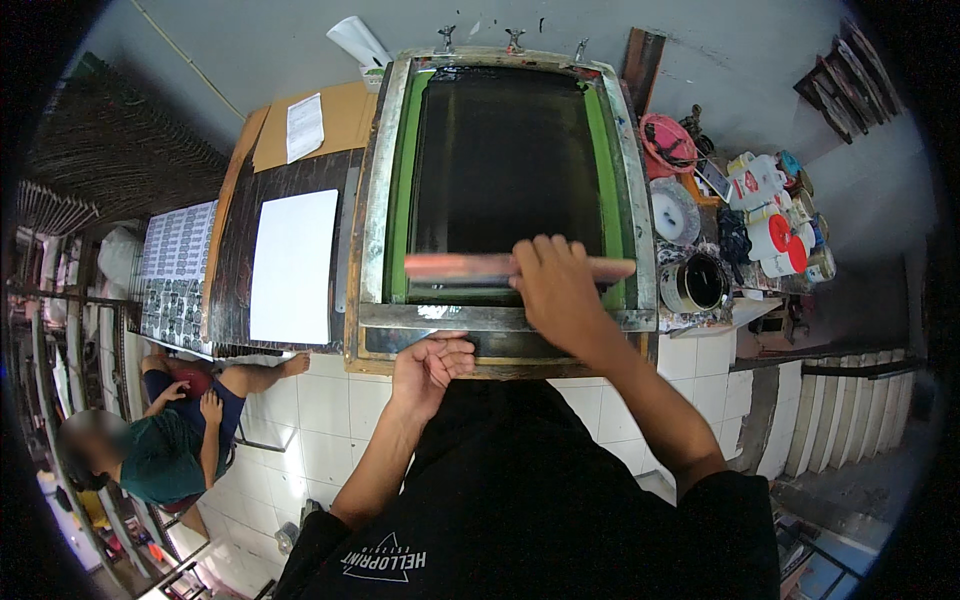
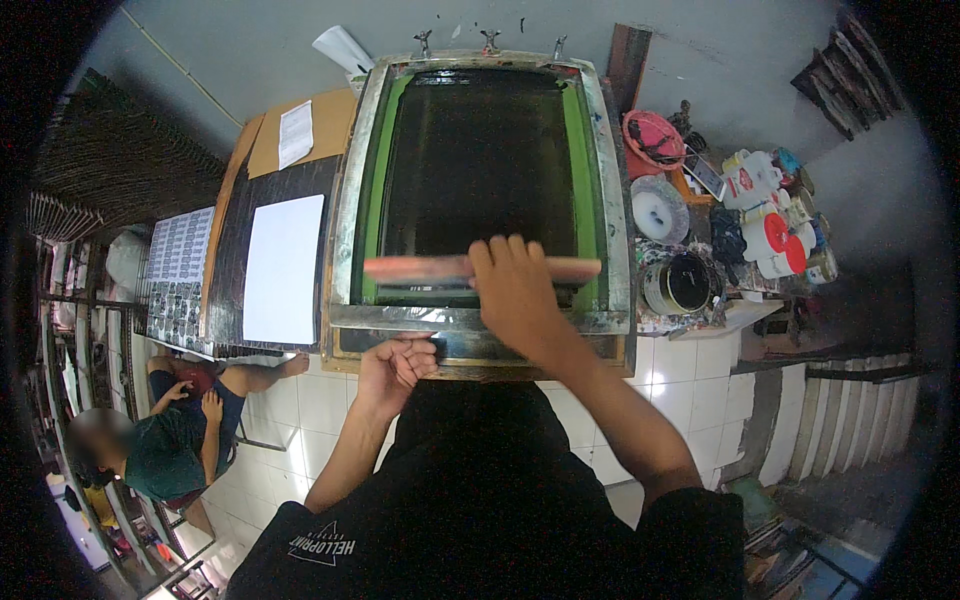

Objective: The person performs screen printing on sheets of paper by applying ink to the screen and using a squeegee to transfer the design onto the paper underneath.

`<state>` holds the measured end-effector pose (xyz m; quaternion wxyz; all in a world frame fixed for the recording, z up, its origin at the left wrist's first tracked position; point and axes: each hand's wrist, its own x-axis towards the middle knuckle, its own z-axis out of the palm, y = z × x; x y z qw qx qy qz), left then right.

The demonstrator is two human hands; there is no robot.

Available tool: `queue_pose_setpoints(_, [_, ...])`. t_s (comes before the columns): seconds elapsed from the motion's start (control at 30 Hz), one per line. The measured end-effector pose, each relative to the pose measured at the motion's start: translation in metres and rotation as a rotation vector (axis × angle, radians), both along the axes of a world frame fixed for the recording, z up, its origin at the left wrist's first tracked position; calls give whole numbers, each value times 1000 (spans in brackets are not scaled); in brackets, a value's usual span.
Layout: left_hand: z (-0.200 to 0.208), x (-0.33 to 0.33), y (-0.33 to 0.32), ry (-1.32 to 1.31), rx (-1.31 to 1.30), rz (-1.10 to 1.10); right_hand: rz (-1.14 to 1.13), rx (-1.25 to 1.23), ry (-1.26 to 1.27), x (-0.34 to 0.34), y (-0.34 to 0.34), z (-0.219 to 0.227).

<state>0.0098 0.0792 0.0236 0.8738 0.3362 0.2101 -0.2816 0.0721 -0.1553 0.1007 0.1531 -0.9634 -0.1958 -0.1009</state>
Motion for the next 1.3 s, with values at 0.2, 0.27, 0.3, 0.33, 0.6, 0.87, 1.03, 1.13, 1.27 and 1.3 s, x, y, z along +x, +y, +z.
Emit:
queue_pose_setpoints(0.2, [35,4,4,-100,-106,-13,-23,107,-273,-23,0,31])
queue_pose_setpoints(0.27, [80,13,1,-241,-126,-15,-8,156,-448,-14,-2,63])
queue_pose_setpoints(0.3, [103,22,-1,-339,-129,-42,-4,167,-530,-5,-5,81])
queue_pose_setpoints(0.33, [118,31,-2,-436,-130,-61,-3,178,-560,6,-8,103])
queue_pose_setpoints(0.6, [50,140,9,-868,1569,-320,-102,132,-620,86,-27,240])
queue_pose_setpoints(0.87, [18,156,3,-755,1827,-522,-182,140,-559,124,-41,297])
queue_pose_setpoints(1.03, [19,155,7,-718,1850,-520,-90,113,-635,165,-53,310])
queue_pose_setpoints(1.13, [25,157,8,-686,1804,-538,-107,76,-656,191,-64,322])
queue_pose_setpoints(1.27, [30,150,41,-548,1760,-518,-82,58,-667,197,-65,330])
queue_pose_setpoints(1.3, [28,151,59,-647,1561,-457,-71,55,-676,198,-66,331])
